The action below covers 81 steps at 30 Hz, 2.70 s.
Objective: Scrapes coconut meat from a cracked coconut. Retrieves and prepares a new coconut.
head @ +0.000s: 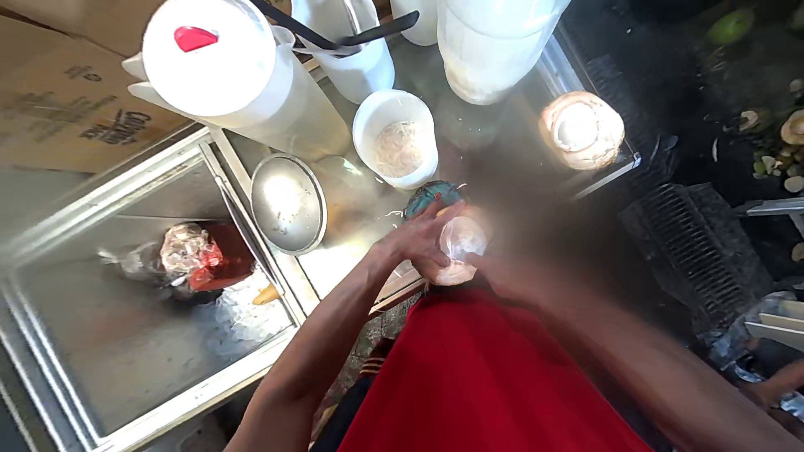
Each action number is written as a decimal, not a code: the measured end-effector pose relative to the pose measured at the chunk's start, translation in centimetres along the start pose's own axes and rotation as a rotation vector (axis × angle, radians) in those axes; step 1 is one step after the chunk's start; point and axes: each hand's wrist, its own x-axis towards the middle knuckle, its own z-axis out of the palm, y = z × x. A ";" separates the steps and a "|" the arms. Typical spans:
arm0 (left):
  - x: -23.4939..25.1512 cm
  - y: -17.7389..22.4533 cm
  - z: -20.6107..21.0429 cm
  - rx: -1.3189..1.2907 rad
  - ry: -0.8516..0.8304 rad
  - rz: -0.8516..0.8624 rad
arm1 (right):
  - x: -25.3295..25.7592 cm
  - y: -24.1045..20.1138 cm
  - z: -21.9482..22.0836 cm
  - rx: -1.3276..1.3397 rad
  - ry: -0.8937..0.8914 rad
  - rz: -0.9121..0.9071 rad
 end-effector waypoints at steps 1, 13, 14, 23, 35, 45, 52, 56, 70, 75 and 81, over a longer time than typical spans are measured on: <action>0.1 -0.1 -0.4 0.015 -0.014 0.001 | -0.3 0.3 -0.5 -0.010 0.002 0.016; -4.0 3.5 5.2 0.093 0.228 -0.382 | 2.8 -1.3 1.9 0.693 0.146 0.117; -3.8 3.0 4.9 0.081 0.233 -0.350 | 2.8 -1.7 2.0 0.627 0.133 0.096; -3.6 1.6 3.5 0.077 0.147 -0.228 | -0.3 -0.2 1.1 0.265 0.019 0.073; -3.2 -0.4 2.7 -0.680 0.263 -0.356 | 1.0 4.8 6.8 1.315 0.371 0.311; -5.5 2.1 3.3 -1.173 0.525 -0.289 | 1.7 3.3 5.0 1.306 0.472 0.009; -11.8 6.8 -5.2 -0.805 1.166 -0.147 | -2.6 -2.8 -7.7 0.573 0.585 -0.037; -10.3 5.0 -10.7 -0.474 1.355 -0.098 | -0.8 -4.5 -10.5 0.312 0.963 -0.225; -6.6 0.6 -15.9 0.378 1.383 0.331 | 2.4 -8.0 -13.9 0.127 0.759 0.126; -8.7 0.8 -16.3 0.295 1.508 0.243 | 2.6 -6.1 -12.1 0.214 0.701 0.155; -13.1 2.8 -13.4 -0.447 1.726 0.011 | 7.9 -2.9 -6.8 0.263 0.894 0.081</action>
